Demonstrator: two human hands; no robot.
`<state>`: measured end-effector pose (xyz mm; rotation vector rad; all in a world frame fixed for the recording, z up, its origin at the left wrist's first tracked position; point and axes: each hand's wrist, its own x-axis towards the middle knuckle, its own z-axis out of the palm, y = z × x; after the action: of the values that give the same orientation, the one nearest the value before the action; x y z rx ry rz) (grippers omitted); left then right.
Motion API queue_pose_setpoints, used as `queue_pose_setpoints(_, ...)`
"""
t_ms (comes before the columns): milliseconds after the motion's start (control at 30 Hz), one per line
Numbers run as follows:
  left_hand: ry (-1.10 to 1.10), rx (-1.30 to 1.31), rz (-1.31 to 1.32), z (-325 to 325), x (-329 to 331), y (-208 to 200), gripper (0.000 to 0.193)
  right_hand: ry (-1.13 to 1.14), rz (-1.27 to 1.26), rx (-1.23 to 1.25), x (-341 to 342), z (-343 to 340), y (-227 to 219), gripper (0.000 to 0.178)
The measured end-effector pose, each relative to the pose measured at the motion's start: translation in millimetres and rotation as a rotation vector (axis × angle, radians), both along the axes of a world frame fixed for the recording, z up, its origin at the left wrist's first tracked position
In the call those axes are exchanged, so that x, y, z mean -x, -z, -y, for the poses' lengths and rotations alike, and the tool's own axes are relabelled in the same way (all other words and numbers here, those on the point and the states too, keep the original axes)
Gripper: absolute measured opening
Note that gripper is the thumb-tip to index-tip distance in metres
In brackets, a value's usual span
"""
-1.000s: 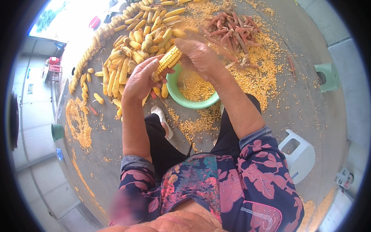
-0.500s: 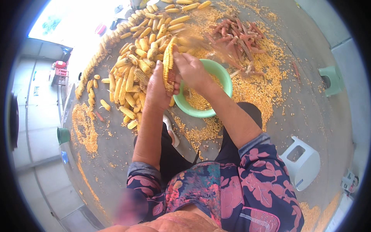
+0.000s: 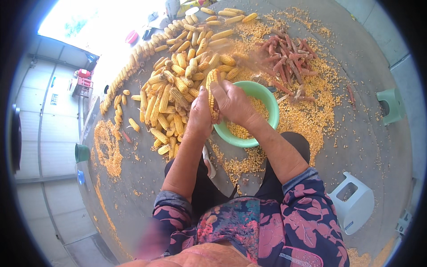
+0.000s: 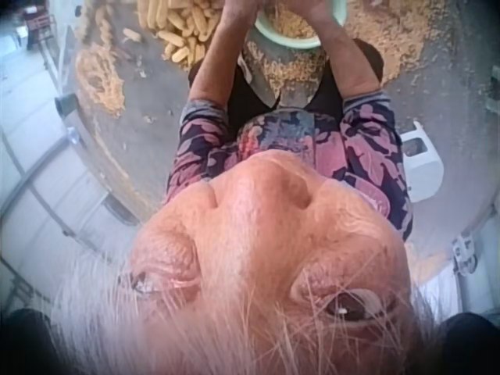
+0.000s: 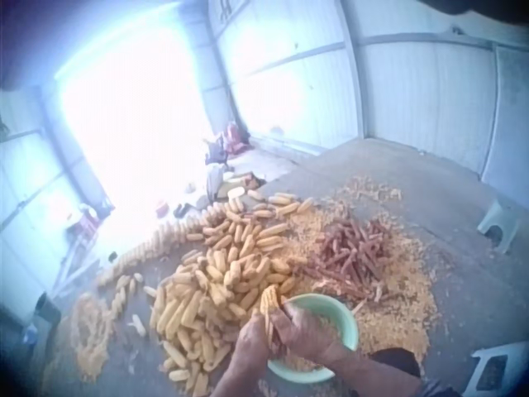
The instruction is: The person sits on a low stool and shucks dried corn cobs by hand, removing kernels into a green bowl. The person handles multiple cobs one at a time, rubbing them to separate the kernels, and discards the empty cobs to the side.
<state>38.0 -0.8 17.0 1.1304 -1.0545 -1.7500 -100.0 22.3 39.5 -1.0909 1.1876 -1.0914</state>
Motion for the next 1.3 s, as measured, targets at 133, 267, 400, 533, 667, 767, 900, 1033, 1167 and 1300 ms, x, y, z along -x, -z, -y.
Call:
queue_pose_setpoints(133,-0.073,-0.019,0.048,-2,6,-2,0.051,0.127,-0.143,0.196,-4,4,23,0.046)
queue_pose_setpoints(267,-0.094,-0.019,0.022,-2,7,-3,0.051,0.144,-0.084,0.217,-3,4,21,0.046)
queue_pose_setpoints(400,-0.012,0.118,0.054,-7,6,-4,0.048,0.201,0.079,0.097,-3,1,4,0.046)
queue_pose_setpoints(533,0.023,0.171,0.101,-11,8,2,0.046,0.279,-0.083,0.336,-2,7,24,0.048)
queue_pose_setpoints(667,0.021,0.294,0.166,-9,6,12,0.049,0.351,-0.119,0.382,-3,6,22,0.041)
queue_pose_setpoints(767,0.024,0.368,0.146,-14,11,4,0.051,0.36,-0.081,0.402,0,4,11,0.044)
queue_pose_setpoints(900,0.047,0.496,0.155,-23,14,-1,0.053,0.342,-0.161,0.437,10,5,6,0.048)
queue_pose_setpoints(1033,0.14,0.436,0.108,-23,10,-1,0.056,0.404,-0.152,0.5,10,7,15,0.051)
queue_pose_setpoints(1167,0.127,0.47,0.12,-27,10,-9,0.057,0.391,-0.114,0.38,6,2,3,0.048)
queue_pose_setpoints(1300,0.145,0.551,0.189,-28,9,-4,0.058,0.358,0.052,0.311,9,9,14,0.045)
